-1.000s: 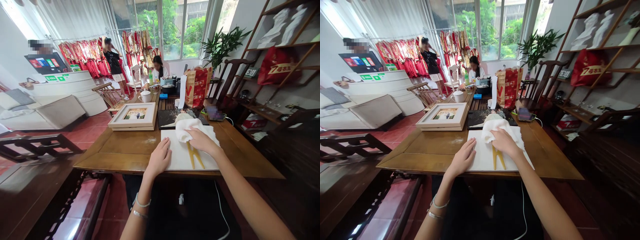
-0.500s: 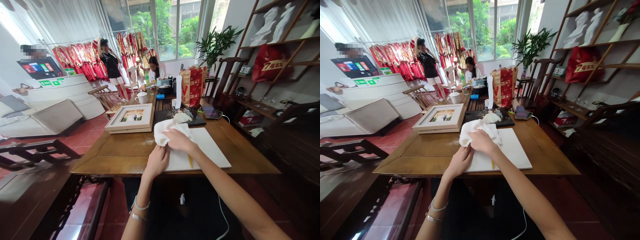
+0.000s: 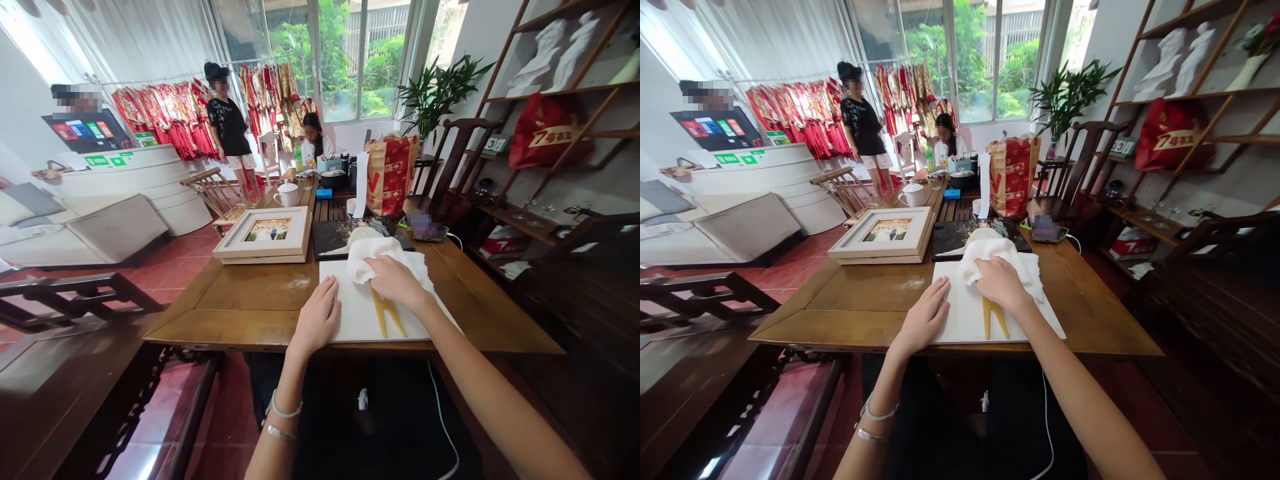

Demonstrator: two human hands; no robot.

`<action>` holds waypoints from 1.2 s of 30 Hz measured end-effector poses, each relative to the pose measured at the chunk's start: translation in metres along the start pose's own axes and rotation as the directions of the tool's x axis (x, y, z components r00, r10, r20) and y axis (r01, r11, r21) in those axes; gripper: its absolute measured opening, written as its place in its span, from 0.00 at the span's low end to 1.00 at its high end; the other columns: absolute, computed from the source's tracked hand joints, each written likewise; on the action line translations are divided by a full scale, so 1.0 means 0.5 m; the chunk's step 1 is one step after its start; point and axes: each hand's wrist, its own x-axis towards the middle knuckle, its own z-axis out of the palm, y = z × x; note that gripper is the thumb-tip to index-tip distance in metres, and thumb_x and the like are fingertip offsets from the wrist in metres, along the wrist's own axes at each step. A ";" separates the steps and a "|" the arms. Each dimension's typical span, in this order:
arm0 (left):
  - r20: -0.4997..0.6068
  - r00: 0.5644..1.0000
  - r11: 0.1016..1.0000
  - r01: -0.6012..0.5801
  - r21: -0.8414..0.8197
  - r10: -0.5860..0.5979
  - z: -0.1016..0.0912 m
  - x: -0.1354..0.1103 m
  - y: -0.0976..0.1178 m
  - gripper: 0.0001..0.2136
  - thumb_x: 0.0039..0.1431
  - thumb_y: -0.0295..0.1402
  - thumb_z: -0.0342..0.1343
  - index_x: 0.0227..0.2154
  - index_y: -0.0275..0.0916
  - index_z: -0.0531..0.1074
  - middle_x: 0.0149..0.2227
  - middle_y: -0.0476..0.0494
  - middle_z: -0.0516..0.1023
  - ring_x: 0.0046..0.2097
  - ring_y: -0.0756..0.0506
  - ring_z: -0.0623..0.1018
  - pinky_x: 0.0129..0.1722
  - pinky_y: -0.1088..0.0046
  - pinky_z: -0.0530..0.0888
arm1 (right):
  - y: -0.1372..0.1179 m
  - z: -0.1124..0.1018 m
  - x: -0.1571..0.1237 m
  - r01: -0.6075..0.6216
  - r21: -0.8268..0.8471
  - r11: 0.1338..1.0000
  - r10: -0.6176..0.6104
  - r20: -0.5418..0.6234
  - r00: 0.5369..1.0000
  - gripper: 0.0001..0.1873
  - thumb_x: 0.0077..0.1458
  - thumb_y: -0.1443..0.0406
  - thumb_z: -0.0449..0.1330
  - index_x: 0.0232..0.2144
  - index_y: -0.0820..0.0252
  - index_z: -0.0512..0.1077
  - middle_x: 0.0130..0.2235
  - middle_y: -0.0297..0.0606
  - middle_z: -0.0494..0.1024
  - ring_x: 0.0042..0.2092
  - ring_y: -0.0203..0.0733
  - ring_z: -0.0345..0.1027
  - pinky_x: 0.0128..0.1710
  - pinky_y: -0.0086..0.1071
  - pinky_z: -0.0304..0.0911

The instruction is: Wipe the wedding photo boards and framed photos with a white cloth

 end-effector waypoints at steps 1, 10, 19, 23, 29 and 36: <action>0.001 1.000 1.000 -0.002 0.005 0.002 -0.001 0.000 0.002 0.21 0.64 0.30 0.43 0.59 0.35 0.62 0.65 0.38 0.61 0.68 0.42 0.57 0.66 0.59 0.58 | -0.018 0.001 0.006 0.019 0.000 1.000 -0.019 -0.001 1.000 0.23 0.49 0.75 0.50 0.48 0.67 0.72 0.49 0.54 0.77 0.56 0.57 0.64 0.51 0.43 0.59; -0.017 0.999 0.998 0.051 0.043 -0.050 -0.004 0.000 0.010 0.12 0.64 0.30 0.43 0.42 0.41 0.72 0.49 0.39 0.77 0.53 0.38 0.75 0.54 0.57 0.73 | -0.137 0.022 0.039 0.267 0.073 0.961 -0.268 -0.004 0.964 0.20 0.52 0.75 0.51 0.45 0.62 0.73 0.48 0.46 0.78 0.55 0.48 0.65 0.54 0.37 0.56; -0.011 0.999 0.999 -0.031 -0.017 0.031 -0.005 -0.003 0.003 0.20 0.65 0.30 0.43 0.59 0.37 0.62 0.64 0.40 0.63 0.67 0.42 0.59 0.66 0.60 0.59 | -0.025 0.025 -0.041 0.252 0.085 0.964 -0.252 -0.008 0.968 0.35 0.46 0.79 0.48 0.58 0.66 0.65 0.60 0.45 0.68 0.64 0.48 0.54 0.63 0.45 0.48; 0.013 1.000 1.000 0.000 -0.021 0.001 -0.002 -0.002 0.000 0.23 0.64 0.30 0.43 0.61 0.35 0.60 0.66 0.38 0.60 0.68 0.42 0.56 0.67 0.59 0.57 | 0.018 0.031 -0.095 0.252 0.070 0.965 -0.249 -0.051 0.967 0.36 0.45 0.79 0.47 0.59 0.62 0.65 0.62 0.39 0.67 0.66 0.44 0.50 0.65 0.46 0.45; 0.013 1.000 1.000 0.007 -0.012 -0.006 -0.003 -0.002 0.001 0.22 0.64 0.30 0.42 0.60 0.35 0.61 0.66 0.39 0.60 0.68 0.43 0.56 0.67 0.60 0.57 | 0.077 0.039 -0.118 0.141 0.013 0.990 -0.137 -0.178 0.974 0.31 0.50 0.76 0.48 0.56 0.64 0.67 0.59 0.41 0.70 0.63 0.47 0.57 0.63 0.44 0.51; 0.019 1.000 1.000 0.021 -0.012 -0.021 -0.005 -0.002 0.004 0.22 0.64 0.31 0.42 0.60 0.34 0.61 0.66 0.38 0.59 0.68 0.42 0.56 0.67 0.59 0.58 | 0.114 0.044 -0.084 0.027 -0.088 0.996 -0.039 -0.144 0.989 0.33 0.47 0.75 0.50 0.57 0.65 0.67 0.60 0.42 0.69 0.63 0.52 0.55 0.63 0.47 0.51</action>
